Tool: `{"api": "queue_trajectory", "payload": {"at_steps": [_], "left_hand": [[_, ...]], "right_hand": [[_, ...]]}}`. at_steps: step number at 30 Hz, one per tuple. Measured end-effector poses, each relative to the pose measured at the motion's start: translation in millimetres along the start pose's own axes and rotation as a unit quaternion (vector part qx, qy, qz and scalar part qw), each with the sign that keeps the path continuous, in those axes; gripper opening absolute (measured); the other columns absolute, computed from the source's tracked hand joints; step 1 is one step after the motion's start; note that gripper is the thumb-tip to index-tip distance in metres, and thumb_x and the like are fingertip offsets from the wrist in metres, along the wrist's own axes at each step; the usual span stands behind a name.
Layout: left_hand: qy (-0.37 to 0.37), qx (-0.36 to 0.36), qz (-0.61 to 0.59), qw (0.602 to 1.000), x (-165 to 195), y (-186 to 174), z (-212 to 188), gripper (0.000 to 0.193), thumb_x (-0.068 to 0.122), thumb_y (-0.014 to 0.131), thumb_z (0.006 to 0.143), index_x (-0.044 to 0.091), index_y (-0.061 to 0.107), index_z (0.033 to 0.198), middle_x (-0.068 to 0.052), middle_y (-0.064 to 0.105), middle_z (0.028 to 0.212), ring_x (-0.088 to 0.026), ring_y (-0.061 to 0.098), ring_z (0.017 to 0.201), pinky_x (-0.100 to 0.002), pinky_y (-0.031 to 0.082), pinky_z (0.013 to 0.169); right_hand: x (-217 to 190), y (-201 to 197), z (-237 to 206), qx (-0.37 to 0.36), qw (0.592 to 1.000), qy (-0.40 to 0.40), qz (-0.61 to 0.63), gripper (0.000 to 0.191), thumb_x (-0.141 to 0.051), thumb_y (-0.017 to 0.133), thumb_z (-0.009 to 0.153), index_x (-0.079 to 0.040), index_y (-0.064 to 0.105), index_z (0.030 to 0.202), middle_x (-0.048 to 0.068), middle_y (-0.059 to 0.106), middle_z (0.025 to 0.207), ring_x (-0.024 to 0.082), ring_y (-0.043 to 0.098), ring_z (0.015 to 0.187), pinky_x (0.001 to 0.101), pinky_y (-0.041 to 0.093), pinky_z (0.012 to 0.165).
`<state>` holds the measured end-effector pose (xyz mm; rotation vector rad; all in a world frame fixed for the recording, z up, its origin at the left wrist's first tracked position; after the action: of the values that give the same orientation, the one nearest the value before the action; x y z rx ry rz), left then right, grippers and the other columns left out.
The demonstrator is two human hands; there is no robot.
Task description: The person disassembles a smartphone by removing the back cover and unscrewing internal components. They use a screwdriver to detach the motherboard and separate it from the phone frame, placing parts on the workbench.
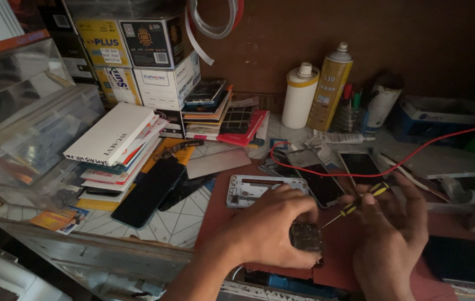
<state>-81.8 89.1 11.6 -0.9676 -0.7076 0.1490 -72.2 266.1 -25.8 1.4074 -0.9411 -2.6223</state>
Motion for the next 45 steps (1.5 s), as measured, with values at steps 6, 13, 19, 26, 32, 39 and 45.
{"api": "queue_trajectory", "payload": {"at_steps": [6,13,19,26,32,39,45], "left_hand": [[0.023,0.019,0.029,0.999,7.0,6.4,5.1,0.040,0.040,0.085,0.067,0.007,0.067,0.083,-0.007,0.069,0.091,-0.026,0.061,0.104,-0.039,0.050,0.094],[-0.033,-0.007,0.025,0.999,5.9,6.1,5.8,0.052,0.043,0.085,0.066,0.007,0.069,0.099,-0.009,0.071,0.094,-0.029,0.062,0.106,-0.041,0.050,0.091],[-0.091,-0.011,0.014,0.996,0.7,1.1,1.9,0.059,0.044,0.086,0.062,0.006,0.068,0.103,-0.016,0.068,0.101,-0.031,0.064,0.102,-0.043,0.053,0.087],[-0.046,0.022,-0.080,0.996,6.5,-2.7,0.2,0.054,0.039,0.085,0.067,0.007,0.063,0.104,-0.009,0.070,0.094,-0.025,0.068,0.093,-0.038,0.055,0.081],[-0.079,0.001,-0.105,0.991,-1.8,-0.7,-4.1,0.048,0.038,0.085,0.069,0.005,0.061,0.096,-0.009,0.069,0.084,-0.022,0.068,0.076,-0.036,0.052,0.066],[-0.065,0.026,-0.126,0.989,-7.6,-13.3,-2.9,0.028,0.030,0.078,0.082,0.004,0.069,0.082,-0.006,0.071,0.078,-0.015,0.069,0.072,-0.032,0.055,0.067],[-0.025,0.087,-0.147,0.985,-2.5,-38.3,-4.4,0.019,0.022,0.074,0.088,0.004,0.072,0.085,-0.004,0.072,0.081,-0.012,0.070,0.074,-0.029,0.057,0.068]], "right_hand": [[2.4,-4.6,0.8,0.011,1.000,0.004,-0.015,0.053,0.010,0.053,0.101,-0.003,0.044,0.151,0.017,0.067,0.116,0.025,0.070,0.097,0.0286,0.053,0.078],[-0.3,-2.1,-0.9,0.015,1.000,0.001,-0.008,0.052,0.009,0.053,0.100,-0.002,0.045,0.151,0.017,0.067,0.114,0.025,0.071,0.094,0.0302,0.057,0.078],[-1.6,-2.7,0.2,0.012,0.999,-0.008,-0.037,0.054,0.009,0.054,0.101,-0.003,0.044,0.152,0.017,0.067,0.115,0.026,0.071,0.096,0.0282,0.055,0.077],[0.8,-5.5,0.5,0.019,1.000,0.003,-0.023,0.054,0.008,0.054,0.100,-0.004,0.043,0.152,0.016,0.067,0.115,0.026,0.072,0.097,0.0290,0.056,0.077],[2.2,-6.2,0.0,0.023,1.000,0.005,-0.018,0.056,0.008,0.053,0.099,-0.004,0.042,0.153,0.016,0.066,0.114,0.026,0.072,0.097,0.0299,0.057,0.078],[-0.2,-6.3,0.8,0.020,0.999,0.000,-0.035,0.054,0.007,0.053,0.102,-0.003,0.041,0.153,0.017,0.066,0.114,0.028,0.072,0.099,0.0326,0.058,0.081],[-1.0,-4.1,1.3,0.017,1.000,-0.004,-0.025,0.054,0.007,0.053,0.102,-0.003,0.041,0.154,0.017,0.066,0.114,0.028,0.072,0.098,0.0329,0.059,0.083]]}}
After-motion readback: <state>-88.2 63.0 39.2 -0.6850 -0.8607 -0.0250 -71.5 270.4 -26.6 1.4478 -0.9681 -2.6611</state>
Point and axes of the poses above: each hand's wrist, its own z-axis towards the middle knuckle, its own y-axis out of the palm, x = y × z, the point moved 9 cm from there along z, towards the middle knuckle
